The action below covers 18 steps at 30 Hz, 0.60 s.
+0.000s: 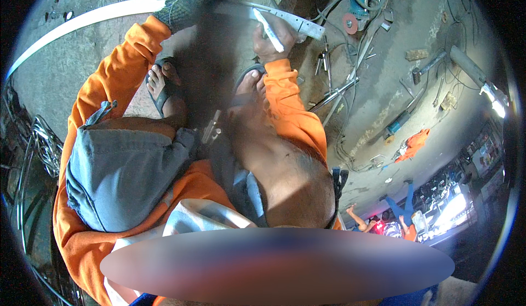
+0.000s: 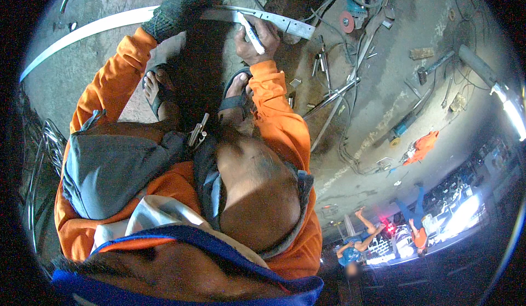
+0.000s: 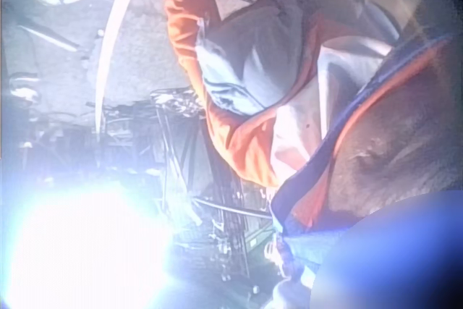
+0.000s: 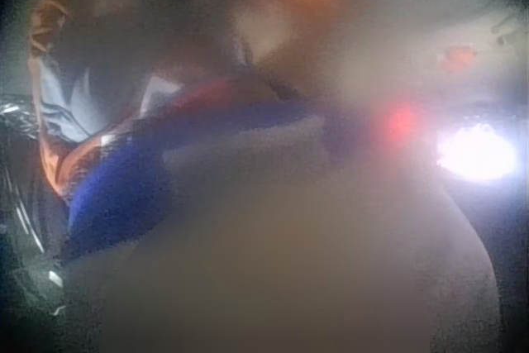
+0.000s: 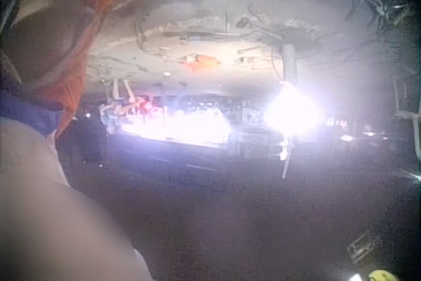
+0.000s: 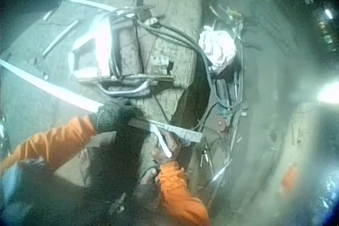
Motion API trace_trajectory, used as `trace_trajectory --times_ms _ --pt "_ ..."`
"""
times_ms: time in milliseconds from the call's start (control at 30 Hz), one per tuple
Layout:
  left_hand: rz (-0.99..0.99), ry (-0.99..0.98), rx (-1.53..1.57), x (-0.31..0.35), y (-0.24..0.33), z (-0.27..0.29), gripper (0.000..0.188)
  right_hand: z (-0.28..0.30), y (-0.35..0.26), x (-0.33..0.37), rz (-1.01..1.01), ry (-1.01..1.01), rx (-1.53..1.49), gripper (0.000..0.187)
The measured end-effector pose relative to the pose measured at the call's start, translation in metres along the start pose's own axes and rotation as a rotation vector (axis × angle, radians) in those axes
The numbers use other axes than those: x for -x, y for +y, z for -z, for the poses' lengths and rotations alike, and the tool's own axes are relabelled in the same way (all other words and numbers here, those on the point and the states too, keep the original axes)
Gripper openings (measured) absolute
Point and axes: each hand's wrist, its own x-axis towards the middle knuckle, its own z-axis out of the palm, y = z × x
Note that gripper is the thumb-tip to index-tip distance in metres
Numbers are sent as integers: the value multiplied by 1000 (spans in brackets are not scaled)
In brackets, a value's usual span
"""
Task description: The person measures and marks a long curved metal bar on the floor using a ruler and a white marker. They repeatedly reposition the ruler and make marks along the bar's length.
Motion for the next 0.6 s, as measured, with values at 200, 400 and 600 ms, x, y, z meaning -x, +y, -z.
trace_trajectory --times_ms 200,400,600 --pt "29 -8 20 0 3 2 40 0 -1 -2 11 -12 4 30" --pt "42 -26 51 0 6 7 39 -1 -2 -1 17 1 -7 30" --pt "74 -49 36 0 6 5 36 -3 0 -2 40 6 -3 31"
